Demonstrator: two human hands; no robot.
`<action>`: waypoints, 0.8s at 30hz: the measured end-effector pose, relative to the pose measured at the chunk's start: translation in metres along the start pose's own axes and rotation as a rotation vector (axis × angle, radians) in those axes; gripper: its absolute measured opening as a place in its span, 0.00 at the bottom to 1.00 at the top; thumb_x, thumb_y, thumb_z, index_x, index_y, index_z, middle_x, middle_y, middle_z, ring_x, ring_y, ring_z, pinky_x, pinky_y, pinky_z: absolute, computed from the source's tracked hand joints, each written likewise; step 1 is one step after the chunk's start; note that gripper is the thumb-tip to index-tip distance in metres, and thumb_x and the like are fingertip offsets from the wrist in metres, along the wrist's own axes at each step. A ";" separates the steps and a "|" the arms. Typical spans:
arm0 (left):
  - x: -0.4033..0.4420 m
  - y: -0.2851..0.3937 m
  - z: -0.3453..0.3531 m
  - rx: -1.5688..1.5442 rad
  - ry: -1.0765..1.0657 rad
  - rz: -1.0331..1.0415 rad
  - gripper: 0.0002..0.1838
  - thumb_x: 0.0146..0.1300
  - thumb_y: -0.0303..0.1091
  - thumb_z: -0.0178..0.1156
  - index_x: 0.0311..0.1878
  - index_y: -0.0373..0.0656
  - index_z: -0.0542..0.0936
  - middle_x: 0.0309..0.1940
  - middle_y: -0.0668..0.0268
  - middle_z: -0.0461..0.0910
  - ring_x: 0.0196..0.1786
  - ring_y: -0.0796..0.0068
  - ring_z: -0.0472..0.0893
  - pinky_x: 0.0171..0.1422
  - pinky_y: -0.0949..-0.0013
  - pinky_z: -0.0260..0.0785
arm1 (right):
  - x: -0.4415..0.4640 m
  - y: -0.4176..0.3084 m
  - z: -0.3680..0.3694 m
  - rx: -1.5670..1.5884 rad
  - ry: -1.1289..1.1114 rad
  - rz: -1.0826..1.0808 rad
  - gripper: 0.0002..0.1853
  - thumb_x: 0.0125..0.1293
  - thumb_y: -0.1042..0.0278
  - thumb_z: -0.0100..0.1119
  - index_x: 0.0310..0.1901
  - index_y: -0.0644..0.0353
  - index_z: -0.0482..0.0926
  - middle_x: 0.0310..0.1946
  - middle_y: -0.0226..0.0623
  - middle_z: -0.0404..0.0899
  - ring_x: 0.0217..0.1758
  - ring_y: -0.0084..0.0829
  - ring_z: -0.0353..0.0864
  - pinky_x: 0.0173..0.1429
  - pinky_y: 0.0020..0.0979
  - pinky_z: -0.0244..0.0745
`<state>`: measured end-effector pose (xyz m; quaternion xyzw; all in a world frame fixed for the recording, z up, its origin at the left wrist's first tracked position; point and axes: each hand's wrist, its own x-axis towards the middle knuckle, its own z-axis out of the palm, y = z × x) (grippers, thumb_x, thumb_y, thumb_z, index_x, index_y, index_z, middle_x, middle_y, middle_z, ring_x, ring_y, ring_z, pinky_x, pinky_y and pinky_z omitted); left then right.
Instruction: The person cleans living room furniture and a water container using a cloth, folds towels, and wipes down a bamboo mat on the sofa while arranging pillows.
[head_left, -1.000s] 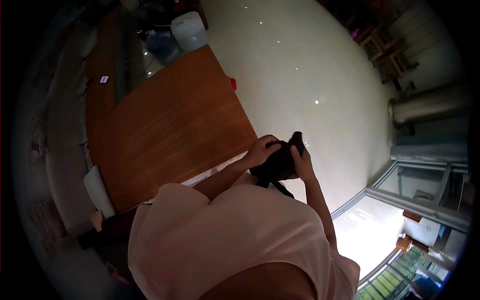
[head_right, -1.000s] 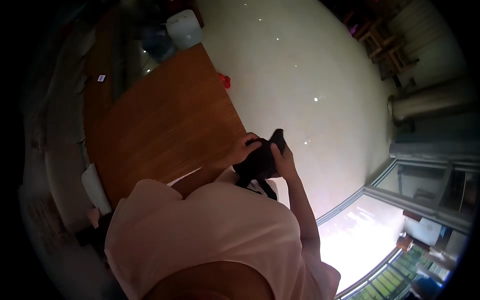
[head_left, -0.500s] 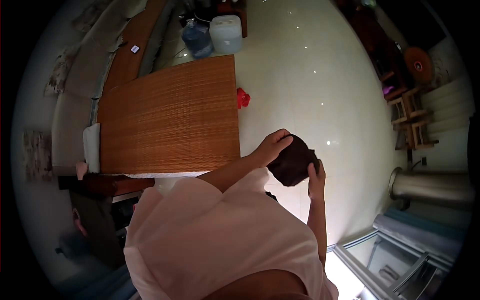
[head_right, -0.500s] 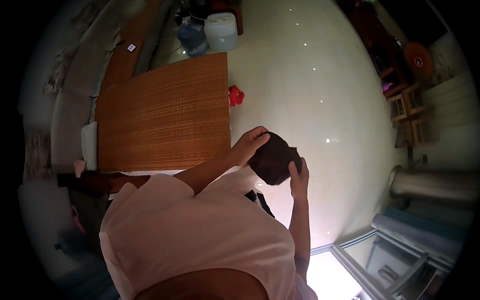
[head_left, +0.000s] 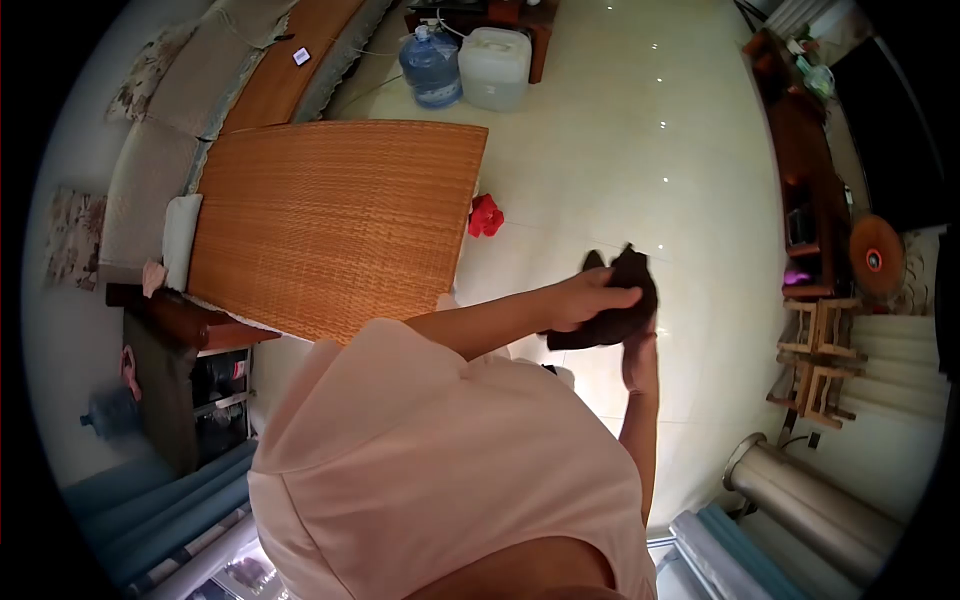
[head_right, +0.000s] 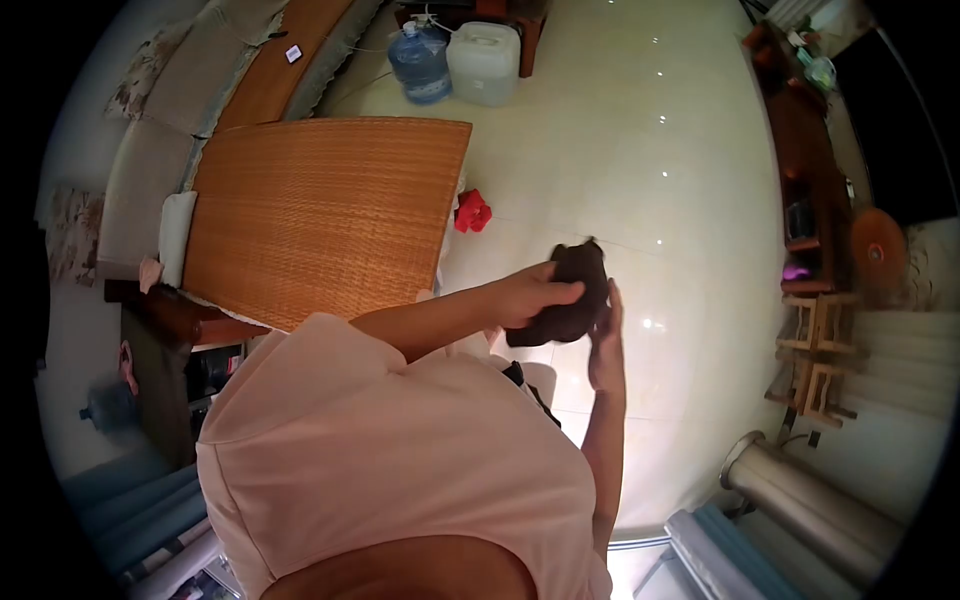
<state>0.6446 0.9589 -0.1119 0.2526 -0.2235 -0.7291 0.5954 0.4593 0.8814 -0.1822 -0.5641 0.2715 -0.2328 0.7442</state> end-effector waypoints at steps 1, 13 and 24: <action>0.023 0.000 0.001 -0.032 -0.043 0.045 0.14 0.68 0.39 0.56 0.49 0.40 0.75 0.42 0.68 0.77 0.44 0.79 0.76 0.52 0.71 0.70 | 0.013 0.000 0.000 0.068 -0.034 0.093 0.48 0.61 0.27 0.43 0.71 0.56 0.48 0.66 0.36 0.59 0.68 0.33 0.60 0.70 0.37 0.53; 0.131 0.039 -0.054 1.318 0.519 0.278 0.23 0.58 0.46 0.62 0.48 0.38 0.78 0.53 0.52 0.69 0.56 0.55 0.70 0.59 0.59 0.65 | 0.225 -0.020 -0.049 0.823 -0.413 0.405 0.23 0.70 0.54 0.47 0.61 0.57 0.67 0.55 0.35 0.72 0.58 0.32 0.72 0.62 0.36 0.70; 0.161 0.139 -0.199 1.536 1.159 0.068 0.34 0.35 0.45 0.72 0.48 0.39 0.75 0.44 0.55 0.72 0.45 0.53 0.73 0.47 0.55 0.69 | 0.434 -0.010 0.034 0.302 -0.659 0.491 0.42 0.51 0.69 0.58 0.70 0.59 0.55 0.66 0.41 0.60 0.69 0.37 0.60 0.71 0.36 0.57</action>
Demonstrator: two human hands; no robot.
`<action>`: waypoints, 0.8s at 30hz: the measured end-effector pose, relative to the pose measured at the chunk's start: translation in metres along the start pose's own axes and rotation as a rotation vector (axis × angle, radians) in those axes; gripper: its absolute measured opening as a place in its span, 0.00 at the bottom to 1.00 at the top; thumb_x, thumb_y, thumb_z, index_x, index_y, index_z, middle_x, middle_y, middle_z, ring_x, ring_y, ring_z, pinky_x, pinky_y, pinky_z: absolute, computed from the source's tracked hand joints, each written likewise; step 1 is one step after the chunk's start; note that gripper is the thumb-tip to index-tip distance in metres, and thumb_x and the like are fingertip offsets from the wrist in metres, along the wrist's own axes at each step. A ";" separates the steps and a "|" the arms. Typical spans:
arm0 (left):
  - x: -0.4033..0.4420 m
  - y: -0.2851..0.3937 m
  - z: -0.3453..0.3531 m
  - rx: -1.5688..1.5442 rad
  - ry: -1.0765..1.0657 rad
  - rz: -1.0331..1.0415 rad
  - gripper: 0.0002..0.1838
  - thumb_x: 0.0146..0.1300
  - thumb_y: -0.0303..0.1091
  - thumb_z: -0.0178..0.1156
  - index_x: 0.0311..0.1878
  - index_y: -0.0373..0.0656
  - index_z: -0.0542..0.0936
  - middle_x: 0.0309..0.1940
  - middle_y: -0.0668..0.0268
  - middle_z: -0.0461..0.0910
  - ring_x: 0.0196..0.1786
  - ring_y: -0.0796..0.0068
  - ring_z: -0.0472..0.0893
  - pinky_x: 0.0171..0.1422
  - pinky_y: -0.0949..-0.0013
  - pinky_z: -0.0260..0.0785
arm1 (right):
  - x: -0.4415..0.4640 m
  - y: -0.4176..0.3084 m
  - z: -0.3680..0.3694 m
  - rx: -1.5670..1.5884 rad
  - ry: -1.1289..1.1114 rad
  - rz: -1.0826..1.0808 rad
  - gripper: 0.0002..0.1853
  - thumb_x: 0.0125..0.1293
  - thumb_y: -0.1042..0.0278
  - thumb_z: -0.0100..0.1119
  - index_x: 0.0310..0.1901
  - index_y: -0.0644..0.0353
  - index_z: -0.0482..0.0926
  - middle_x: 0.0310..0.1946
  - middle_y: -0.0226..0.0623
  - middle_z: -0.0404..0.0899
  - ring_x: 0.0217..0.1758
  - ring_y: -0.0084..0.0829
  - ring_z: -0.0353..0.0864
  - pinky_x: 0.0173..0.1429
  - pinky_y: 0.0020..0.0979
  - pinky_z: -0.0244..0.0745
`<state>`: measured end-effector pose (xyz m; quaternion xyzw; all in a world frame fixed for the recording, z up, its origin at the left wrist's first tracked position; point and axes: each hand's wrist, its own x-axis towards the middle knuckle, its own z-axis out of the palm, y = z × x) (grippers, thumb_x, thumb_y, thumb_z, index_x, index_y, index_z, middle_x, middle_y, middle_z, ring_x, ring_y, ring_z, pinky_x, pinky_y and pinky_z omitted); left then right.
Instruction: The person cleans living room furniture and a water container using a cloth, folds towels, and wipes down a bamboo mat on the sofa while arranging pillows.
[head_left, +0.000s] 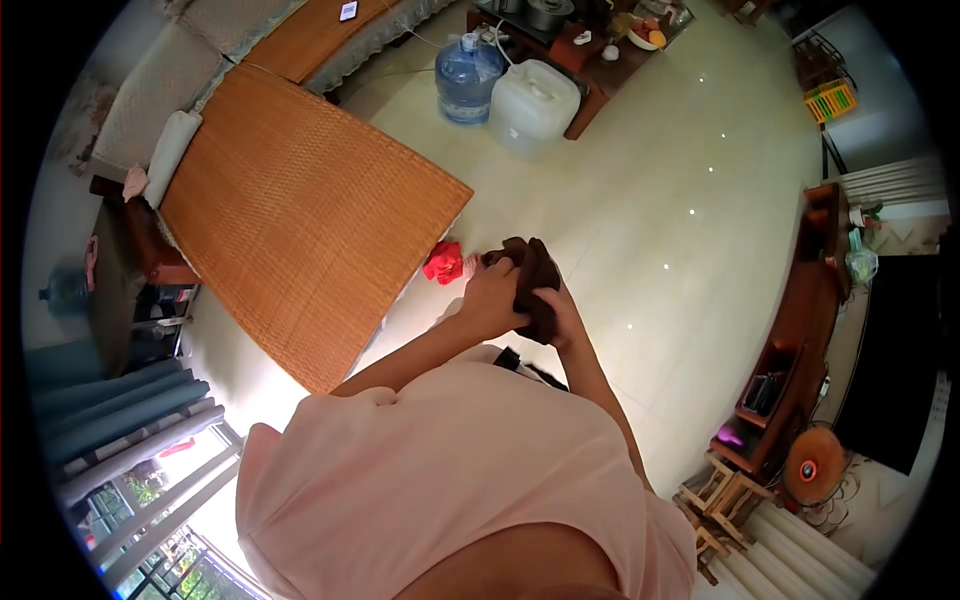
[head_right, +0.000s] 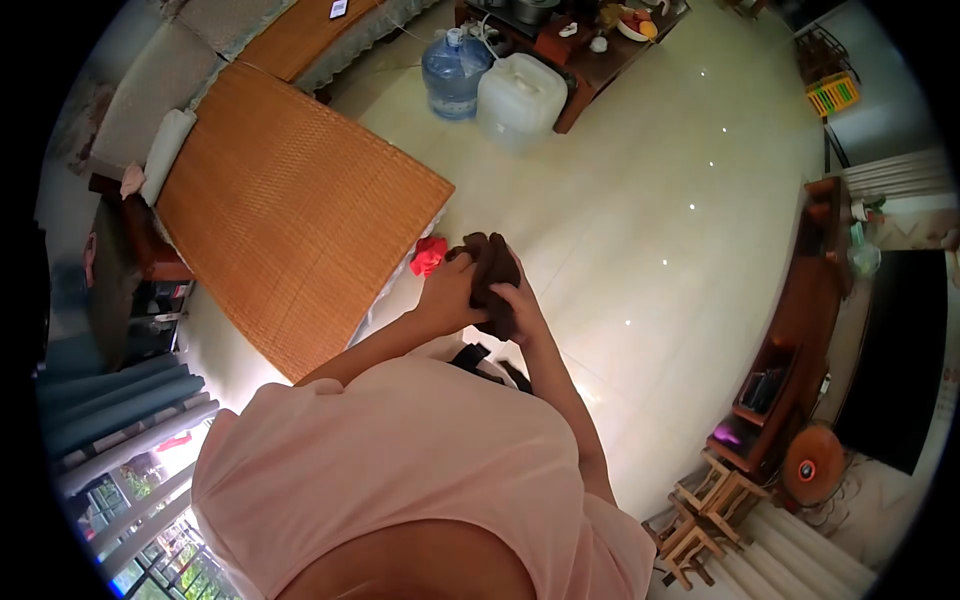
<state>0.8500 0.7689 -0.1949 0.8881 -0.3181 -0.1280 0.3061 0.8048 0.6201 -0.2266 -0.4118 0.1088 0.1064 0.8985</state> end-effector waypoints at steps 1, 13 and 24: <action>0.020 -0.013 0.000 -0.002 0.012 0.002 0.37 0.34 0.45 0.72 0.50 0.39 0.73 0.43 0.55 0.72 0.45 0.53 0.73 0.46 0.56 0.69 | 0.022 -0.007 -0.009 -0.049 0.022 0.000 0.41 0.51 0.70 0.58 0.70 0.59 0.56 0.66 0.42 0.60 0.69 0.37 0.60 0.71 0.36 0.57; 0.150 -0.185 -0.016 -0.567 0.099 -0.485 0.25 0.55 0.38 0.67 0.54 0.36 0.73 0.45 0.55 0.74 0.43 0.64 0.79 0.46 0.64 0.73 | 0.298 -0.071 -0.144 -0.832 0.281 0.183 0.37 0.50 0.74 0.55 0.66 0.54 0.59 0.60 0.47 0.66 0.63 0.43 0.68 0.66 0.36 0.64; 0.135 -0.215 0.077 -0.557 0.313 -1.458 0.20 0.59 0.36 0.62 0.51 0.35 0.76 0.38 0.60 0.79 0.40 0.71 0.78 0.46 0.69 0.71 | 0.697 -0.009 -0.216 -1.884 0.065 -0.295 0.38 0.54 0.76 0.61 0.67 0.48 0.58 0.69 0.44 0.55 0.71 0.56 0.51 0.63 0.52 0.64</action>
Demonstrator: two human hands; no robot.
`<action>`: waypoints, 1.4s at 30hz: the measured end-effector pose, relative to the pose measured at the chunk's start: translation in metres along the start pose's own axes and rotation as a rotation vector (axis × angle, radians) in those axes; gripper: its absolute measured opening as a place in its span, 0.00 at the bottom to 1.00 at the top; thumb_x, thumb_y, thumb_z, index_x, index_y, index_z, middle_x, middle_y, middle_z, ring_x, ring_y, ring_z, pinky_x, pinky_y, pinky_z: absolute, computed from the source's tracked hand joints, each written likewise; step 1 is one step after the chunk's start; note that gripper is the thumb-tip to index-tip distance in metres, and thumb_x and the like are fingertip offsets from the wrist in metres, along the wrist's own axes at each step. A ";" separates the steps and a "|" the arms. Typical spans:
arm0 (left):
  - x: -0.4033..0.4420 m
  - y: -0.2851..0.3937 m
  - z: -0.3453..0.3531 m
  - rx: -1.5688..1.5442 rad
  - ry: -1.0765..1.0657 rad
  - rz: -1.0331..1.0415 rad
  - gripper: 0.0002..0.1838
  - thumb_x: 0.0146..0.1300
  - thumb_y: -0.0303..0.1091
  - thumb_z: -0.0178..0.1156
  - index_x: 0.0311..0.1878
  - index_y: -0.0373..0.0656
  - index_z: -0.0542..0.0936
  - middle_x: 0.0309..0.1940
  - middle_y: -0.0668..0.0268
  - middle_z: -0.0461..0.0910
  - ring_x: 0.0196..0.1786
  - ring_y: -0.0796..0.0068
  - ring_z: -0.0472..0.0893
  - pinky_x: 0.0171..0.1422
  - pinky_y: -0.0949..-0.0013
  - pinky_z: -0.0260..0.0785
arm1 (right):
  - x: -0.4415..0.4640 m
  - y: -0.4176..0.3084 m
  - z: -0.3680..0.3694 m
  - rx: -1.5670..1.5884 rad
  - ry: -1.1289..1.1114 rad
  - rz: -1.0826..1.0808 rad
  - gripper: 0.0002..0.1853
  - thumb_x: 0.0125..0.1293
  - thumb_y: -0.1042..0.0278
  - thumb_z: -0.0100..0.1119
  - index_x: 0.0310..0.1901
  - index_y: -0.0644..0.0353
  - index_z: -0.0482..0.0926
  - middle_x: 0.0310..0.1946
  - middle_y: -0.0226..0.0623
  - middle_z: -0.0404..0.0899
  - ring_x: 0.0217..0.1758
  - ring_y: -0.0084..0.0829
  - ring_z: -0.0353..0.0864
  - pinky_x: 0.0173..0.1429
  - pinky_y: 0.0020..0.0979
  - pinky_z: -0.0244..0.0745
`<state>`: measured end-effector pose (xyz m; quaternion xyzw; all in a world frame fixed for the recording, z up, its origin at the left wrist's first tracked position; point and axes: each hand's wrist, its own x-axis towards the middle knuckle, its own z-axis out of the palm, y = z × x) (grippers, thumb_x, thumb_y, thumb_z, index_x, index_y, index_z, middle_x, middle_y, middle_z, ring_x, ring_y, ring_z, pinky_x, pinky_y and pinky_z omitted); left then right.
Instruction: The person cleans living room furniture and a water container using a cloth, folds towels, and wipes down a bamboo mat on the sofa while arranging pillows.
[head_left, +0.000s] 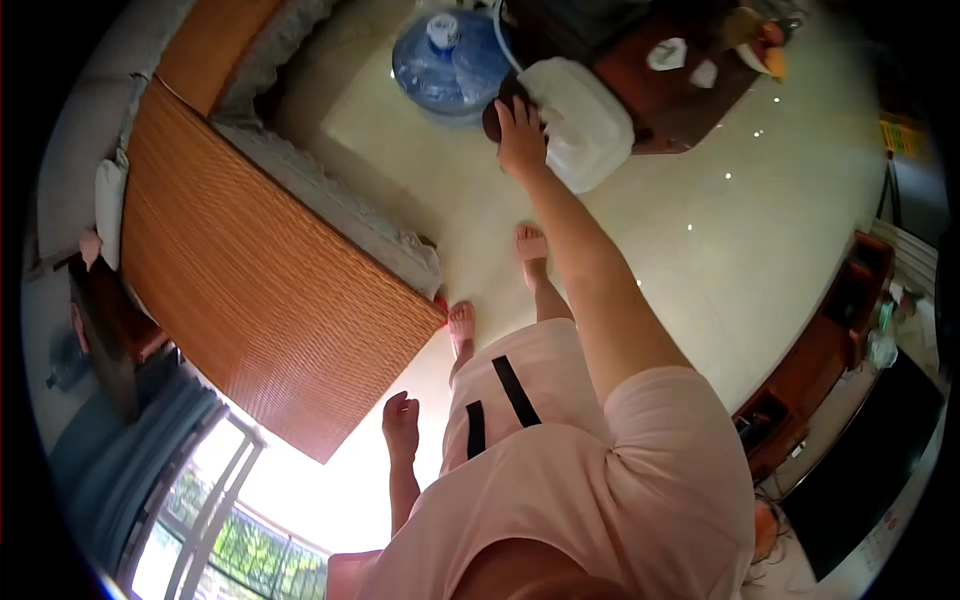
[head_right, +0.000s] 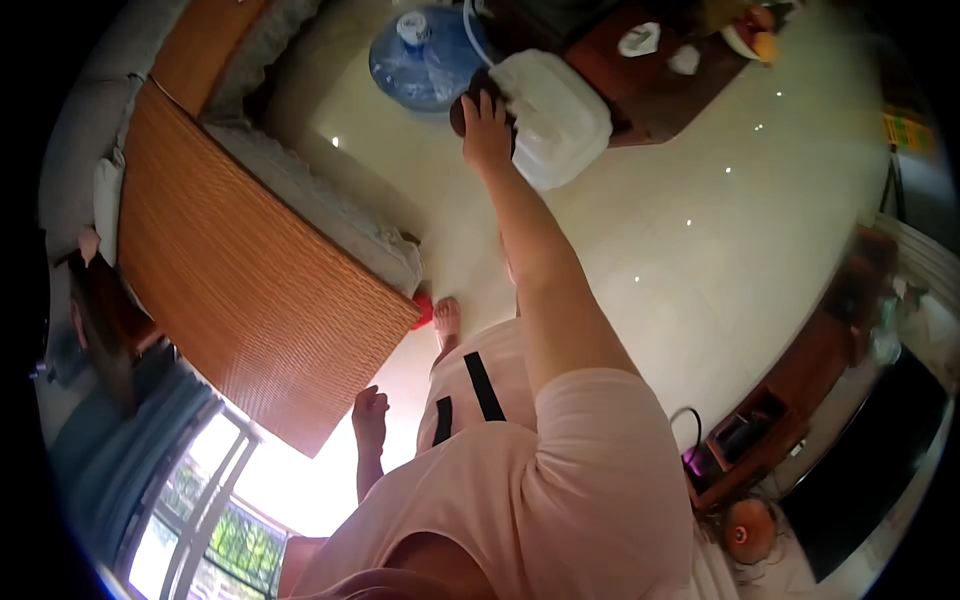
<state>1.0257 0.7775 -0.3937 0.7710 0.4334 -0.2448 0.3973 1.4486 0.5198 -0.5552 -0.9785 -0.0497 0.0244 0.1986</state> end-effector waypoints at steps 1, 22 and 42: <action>-0.004 0.018 0.015 -0.040 -0.026 -0.080 0.20 0.59 0.36 0.61 0.52 0.35 0.76 0.39 0.61 0.79 0.40 0.72 0.78 0.46 0.70 0.71 | 0.014 0.010 0.015 -0.095 -0.097 -0.006 0.36 0.56 0.74 0.60 0.66 0.48 0.59 0.69 0.45 0.54 0.72 0.56 0.50 0.61 0.52 0.66; 0.128 0.259 0.164 -0.004 -0.124 0.688 0.15 0.60 0.29 0.60 0.51 0.41 0.77 0.41 0.58 0.78 0.39 0.67 0.80 0.43 0.69 0.73 | -0.142 0.184 -0.026 0.125 -0.506 -0.384 0.15 0.53 0.74 0.56 0.44 0.54 0.77 0.51 0.33 0.74 0.58 0.39 0.70 0.49 0.40 0.71; 0.208 0.325 0.216 0.250 -0.056 0.900 0.10 0.57 0.35 0.62 0.40 0.43 0.76 0.35 0.64 0.76 0.33 0.67 0.77 0.38 0.67 0.72 | 0.030 0.157 -0.015 0.267 -0.155 -0.186 0.37 0.50 0.75 0.61 0.64 0.48 0.61 0.66 0.49 0.58 0.67 0.51 0.60 0.66 0.43 0.64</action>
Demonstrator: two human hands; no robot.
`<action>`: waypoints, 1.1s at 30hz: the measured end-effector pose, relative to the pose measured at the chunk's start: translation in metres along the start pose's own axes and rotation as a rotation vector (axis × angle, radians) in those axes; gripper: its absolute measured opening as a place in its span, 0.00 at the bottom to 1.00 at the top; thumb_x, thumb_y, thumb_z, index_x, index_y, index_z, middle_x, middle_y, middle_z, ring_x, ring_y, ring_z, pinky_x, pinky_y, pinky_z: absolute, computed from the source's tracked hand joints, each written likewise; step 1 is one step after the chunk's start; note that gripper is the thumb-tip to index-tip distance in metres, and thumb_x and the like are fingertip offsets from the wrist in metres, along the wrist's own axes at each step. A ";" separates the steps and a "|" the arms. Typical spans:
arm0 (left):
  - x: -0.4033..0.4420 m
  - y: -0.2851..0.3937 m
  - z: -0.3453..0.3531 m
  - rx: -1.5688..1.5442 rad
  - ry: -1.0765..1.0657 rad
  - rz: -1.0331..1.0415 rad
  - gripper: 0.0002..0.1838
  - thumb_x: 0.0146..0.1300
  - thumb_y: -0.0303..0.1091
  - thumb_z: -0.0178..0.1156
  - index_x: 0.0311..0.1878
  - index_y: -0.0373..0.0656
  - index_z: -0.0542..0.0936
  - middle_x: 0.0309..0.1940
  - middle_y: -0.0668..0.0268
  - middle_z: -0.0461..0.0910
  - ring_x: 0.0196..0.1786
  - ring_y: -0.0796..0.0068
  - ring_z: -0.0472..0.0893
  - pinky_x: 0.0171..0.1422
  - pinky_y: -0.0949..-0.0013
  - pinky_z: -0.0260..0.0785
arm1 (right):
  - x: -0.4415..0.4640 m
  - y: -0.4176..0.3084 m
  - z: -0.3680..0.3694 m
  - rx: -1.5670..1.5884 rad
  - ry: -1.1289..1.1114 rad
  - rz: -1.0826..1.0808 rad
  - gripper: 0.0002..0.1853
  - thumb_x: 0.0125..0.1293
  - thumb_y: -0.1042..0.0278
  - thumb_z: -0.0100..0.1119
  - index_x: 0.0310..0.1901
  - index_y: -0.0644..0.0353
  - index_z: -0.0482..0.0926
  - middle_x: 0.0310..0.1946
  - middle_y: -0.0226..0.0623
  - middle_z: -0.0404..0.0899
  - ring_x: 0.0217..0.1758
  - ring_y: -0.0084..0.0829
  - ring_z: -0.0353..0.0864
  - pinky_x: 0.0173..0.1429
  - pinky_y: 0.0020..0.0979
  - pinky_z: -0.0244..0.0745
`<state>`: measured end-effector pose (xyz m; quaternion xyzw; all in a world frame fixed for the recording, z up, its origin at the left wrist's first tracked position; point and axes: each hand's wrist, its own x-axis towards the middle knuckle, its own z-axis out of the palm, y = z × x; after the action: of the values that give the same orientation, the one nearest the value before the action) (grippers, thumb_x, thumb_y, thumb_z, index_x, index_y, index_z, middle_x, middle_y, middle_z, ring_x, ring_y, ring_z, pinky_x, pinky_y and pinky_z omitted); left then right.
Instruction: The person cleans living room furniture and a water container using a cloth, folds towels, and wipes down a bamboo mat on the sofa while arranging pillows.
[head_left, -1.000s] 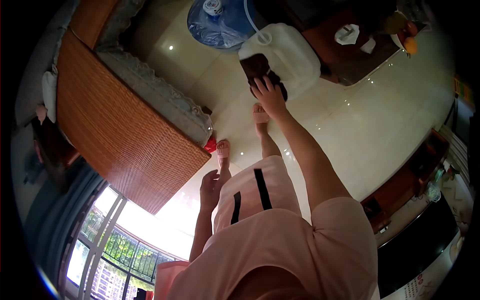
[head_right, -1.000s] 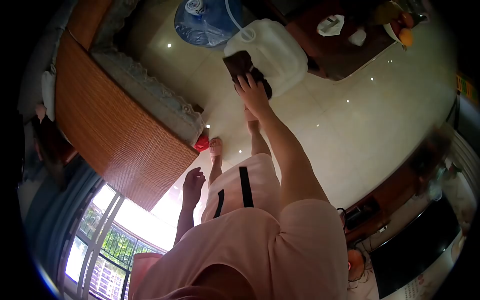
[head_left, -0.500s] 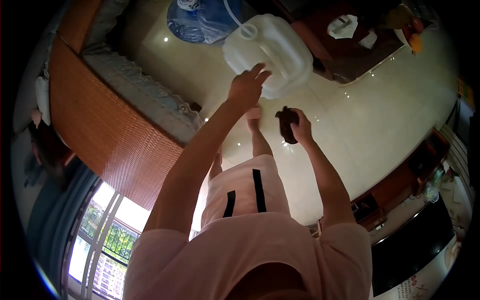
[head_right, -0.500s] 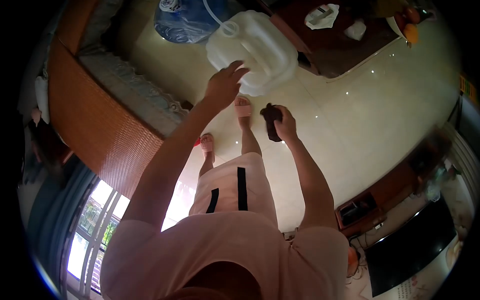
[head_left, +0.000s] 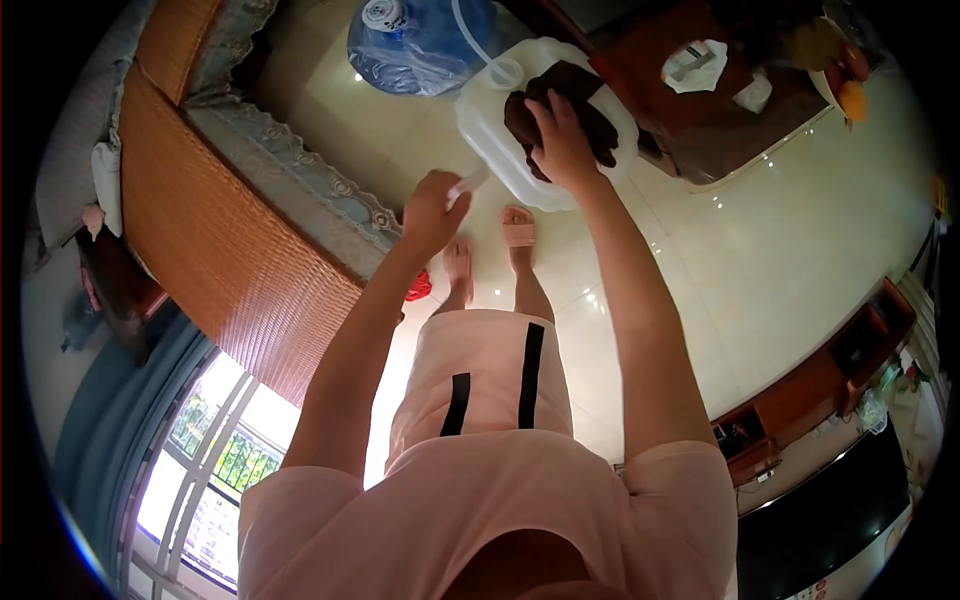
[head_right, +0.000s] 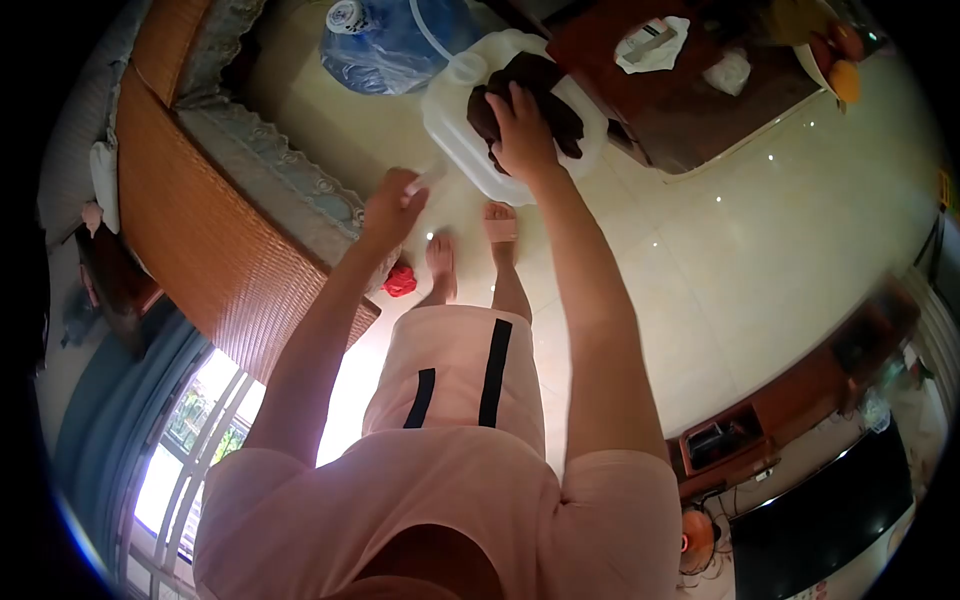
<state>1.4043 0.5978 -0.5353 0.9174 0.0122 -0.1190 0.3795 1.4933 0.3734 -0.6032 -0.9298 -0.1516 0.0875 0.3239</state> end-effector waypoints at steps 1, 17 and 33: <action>-0.012 -0.009 -0.007 -0.094 0.012 -0.151 0.10 0.57 0.36 0.62 0.40 0.43 0.76 0.33 0.64 0.76 0.31 0.69 0.77 0.37 0.67 0.72 | 0.005 -0.005 0.001 -0.065 -0.041 0.052 0.38 0.50 0.74 0.62 0.65 0.46 0.61 0.65 0.49 0.59 0.67 0.50 0.60 0.64 0.44 0.65; -0.071 -0.032 -0.033 -0.765 -0.031 -0.741 0.21 0.59 0.42 0.66 0.46 0.34 0.77 0.29 0.72 0.76 0.31 0.85 0.70 0.35 0.77 0.64 | 0.012 -0.033 0.004 -0.144 0.174 0.063 0.28 0.49 0.72 0.62 0.56 0.54 0.70 0.46 0.43 0.77 0.51 0.51 0.72 0.54 0.47 0.69; -0.113 -0.070 -0.051 -0.794 0.083 -0.937 0.18 0.58 0.43 0.67 0.43 0.39 0.78 0.29 0.73 0.76 0.30 0.87 0.69 0.34 0.78 0.64 | 0.074 -0.086 0.015 -0.249 -0.292 0.369 0.39 0.54 0.41 0.62 0.62 0.56 0.63 0.53 0.46 0.72 0.55 0.48 0.72 0.52 0.45 0.74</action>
<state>1.2974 0.6909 -0.5229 0.6071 0.4723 -0.2237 0.5987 1.5392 0.4710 -0.5653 -0.9519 -0.0343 0.2590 0.1600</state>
